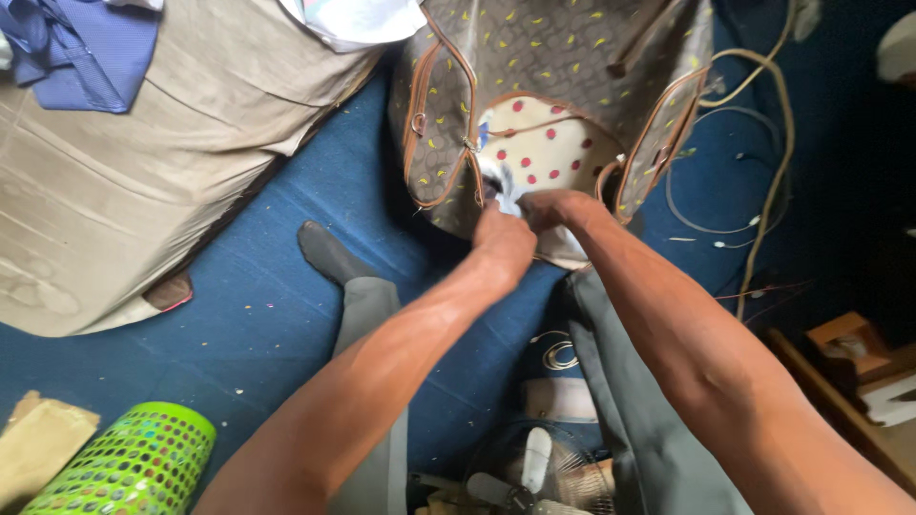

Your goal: The person folds several pieces of clothing on a bed and packs them into a duffel bag.

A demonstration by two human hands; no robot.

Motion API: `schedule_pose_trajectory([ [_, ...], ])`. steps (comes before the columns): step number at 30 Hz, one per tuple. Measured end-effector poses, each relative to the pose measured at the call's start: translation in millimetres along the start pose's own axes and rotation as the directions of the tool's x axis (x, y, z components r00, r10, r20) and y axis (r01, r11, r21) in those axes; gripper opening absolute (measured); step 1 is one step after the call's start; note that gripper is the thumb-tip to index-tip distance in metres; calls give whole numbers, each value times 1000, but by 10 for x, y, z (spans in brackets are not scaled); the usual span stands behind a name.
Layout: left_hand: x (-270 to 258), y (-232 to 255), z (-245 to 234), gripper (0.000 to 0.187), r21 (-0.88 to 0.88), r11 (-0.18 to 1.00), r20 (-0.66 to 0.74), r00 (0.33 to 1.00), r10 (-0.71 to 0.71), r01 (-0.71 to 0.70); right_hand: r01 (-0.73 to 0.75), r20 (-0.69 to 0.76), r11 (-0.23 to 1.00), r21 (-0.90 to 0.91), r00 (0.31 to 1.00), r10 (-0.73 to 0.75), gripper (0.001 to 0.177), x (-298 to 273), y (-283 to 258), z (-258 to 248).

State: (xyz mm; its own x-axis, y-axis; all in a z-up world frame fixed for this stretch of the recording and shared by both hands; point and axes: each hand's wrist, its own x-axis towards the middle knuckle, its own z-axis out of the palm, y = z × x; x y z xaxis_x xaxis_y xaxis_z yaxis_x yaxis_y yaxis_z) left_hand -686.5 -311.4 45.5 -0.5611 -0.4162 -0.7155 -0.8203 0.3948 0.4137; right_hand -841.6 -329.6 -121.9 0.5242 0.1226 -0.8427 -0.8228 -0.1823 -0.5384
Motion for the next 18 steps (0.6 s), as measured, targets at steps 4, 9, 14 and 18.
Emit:
schedule_pose_trajectory([
  [4, -147, 13, 10, 20, 11, 999, 170, 984, -49, 48, -127, -231, 992, 19, 964, 128, 44, 322, 24, 242],
  [9, -298, 45, 85, 21, -47, 993, 115, 988, -99, 105, -211, -37, 977, 36, 977, 212, 62, 352, 540, -100],
  [14, -342, -26, -42, 21, -44, 993, 126, 987, -100, 107, -510, -607, 852, 118, 642, 468, 67, 65, 737, -244],
  [18, -202, -53, -182, 22, -97, 986, 200, 973, -117, 139, -630, -749, 776, -17, 523, 408, 75, 158, 892, 93],
])
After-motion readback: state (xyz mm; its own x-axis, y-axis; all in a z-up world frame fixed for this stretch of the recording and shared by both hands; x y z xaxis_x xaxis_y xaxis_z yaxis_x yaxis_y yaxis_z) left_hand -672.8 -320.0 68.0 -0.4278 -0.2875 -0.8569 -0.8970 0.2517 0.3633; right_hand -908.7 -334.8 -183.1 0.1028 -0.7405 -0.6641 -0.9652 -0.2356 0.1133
